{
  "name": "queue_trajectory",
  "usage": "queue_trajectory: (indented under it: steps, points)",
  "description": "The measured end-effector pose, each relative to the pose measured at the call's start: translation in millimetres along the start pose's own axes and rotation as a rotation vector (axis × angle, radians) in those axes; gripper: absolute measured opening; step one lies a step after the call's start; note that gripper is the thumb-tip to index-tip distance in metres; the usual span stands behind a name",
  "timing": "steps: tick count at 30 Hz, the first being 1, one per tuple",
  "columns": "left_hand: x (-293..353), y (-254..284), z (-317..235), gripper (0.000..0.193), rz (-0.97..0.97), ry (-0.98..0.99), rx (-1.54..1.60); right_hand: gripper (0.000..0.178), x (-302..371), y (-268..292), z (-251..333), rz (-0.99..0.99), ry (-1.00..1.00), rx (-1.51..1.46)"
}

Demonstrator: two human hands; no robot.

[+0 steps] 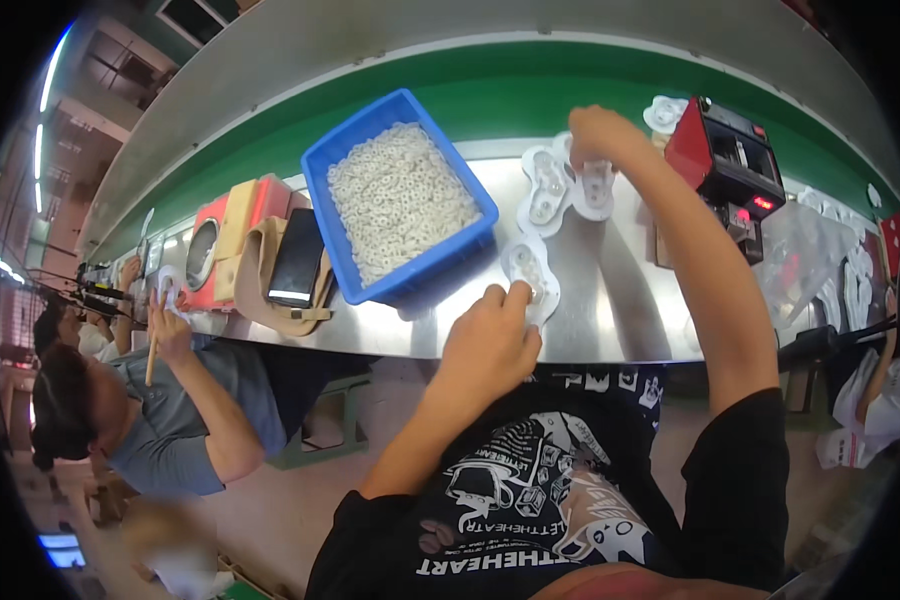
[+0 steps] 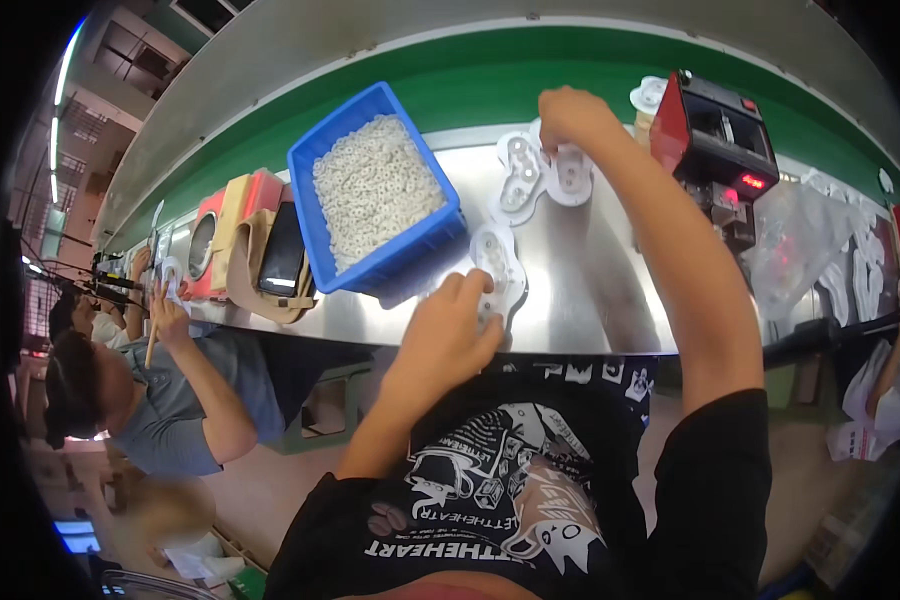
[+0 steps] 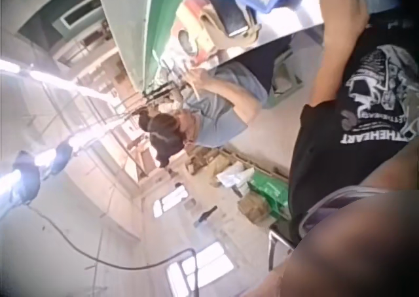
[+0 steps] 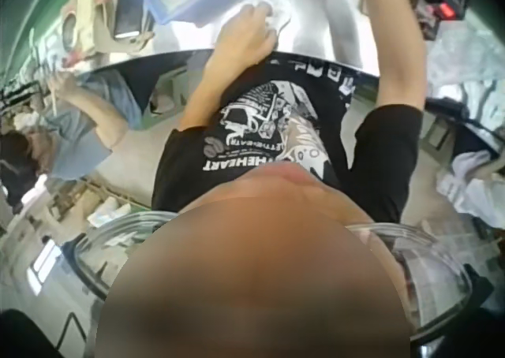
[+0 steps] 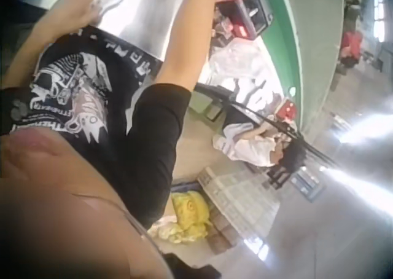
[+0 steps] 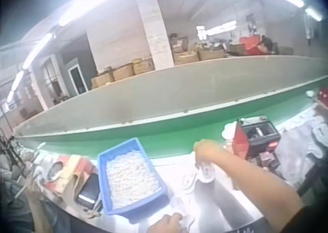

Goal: Assembling electronic components by placing small plastic parts into a housing and securing them with an electric screwdriver.

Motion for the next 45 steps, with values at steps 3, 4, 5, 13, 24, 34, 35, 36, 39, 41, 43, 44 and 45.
queue_trajectory:
  steps: [3,4,5,13,24,34,35,36,39,41,43,44,45]
  points:
    - [-0.6,-21.2,-0.8,0.032,-0.075,0.037,-0.103,0.052,13.2,-17.7,-4.9,0.075,-0.156,-0.042]
    - [-0.5,-23.7,-1.9,0.032,-0.135,0.032,-0.181,0.057,15.0,-31.9,-2.3,-0.05,-0.159,-0.098]
    - [-0.8,-25.1,-4.0,0.032,-0.127,0.016,-0.174,0.062,20.2,-38.3,4.5,-0.174,-0.157,-0.153]
    - [-6.1,-43.3,-1.8,0.03,-0.24,-0.087,-0.055,0.088,69.7,-43.9,16.8,-0.04,0.138,-0.039]
    - [-22.0,-58.3,-14.5,0.039,-0.346,-0.285,0.088,0.066,55.5,-8.2,12.2,-0.081,0.31,-0.171]
    - [-31.4,-57.9,5.6,0.032,-0.323,-0.362,0.226,0.05,-117.2,-12.7,-122.2,-0.152,-0.135,0.48]
    - [-34.2,-58.8,6.7,0.032,-0.327,-0.351,0.237,0.05,-126.3,-19.5,-144.3,-0.142,-0.13,0.49]
    - [-36.0,-56.5,6.3,0.03,-0.347,-0.369,0.29,0.052,-134.3,-24.0,-162.2,-0.158,-0.129,0.453]
    - [-26.1,-22.2,10.1,0.026,-0.434,-0.407,0.284,0.047,-134.2,-18.9,-120.1,-0.159,-0.08,0.427]
    - [-19.1,25.4,10.4,0.022,-0.545,-0.461,0.147,0.026,-114.8,-1.1,-79.9,-0.245,0.031,0.478]
    - [-28.2,73.5,23.9,0.02,-0.588,-0.374,-0.023,0.023,-108.0,4.0,-91.7,-0.133,-0.13,0.444]
    - [-41.8,93.1,38.2,0.02,-0.588,-0.289,-0.111,0.023,-86.7,8.9,-103.0,-0.304,0.14,0.34]
    - [-52.6,105.0,58.7,0.019,-0.532,-0.232,-0.22,0.023,-71.3,15.3,-104.2,-0.475,0.412,0.229]
Point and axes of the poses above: each hand's wrist, its own x-axis away from the middle knuckle, its own y-axis out of the back of the hand, z = x × y, the point moved 3 cm from there along -x, towards the middle knuckle, and after that the axes turned 11 degrees about -y, right-handed, at the moved point
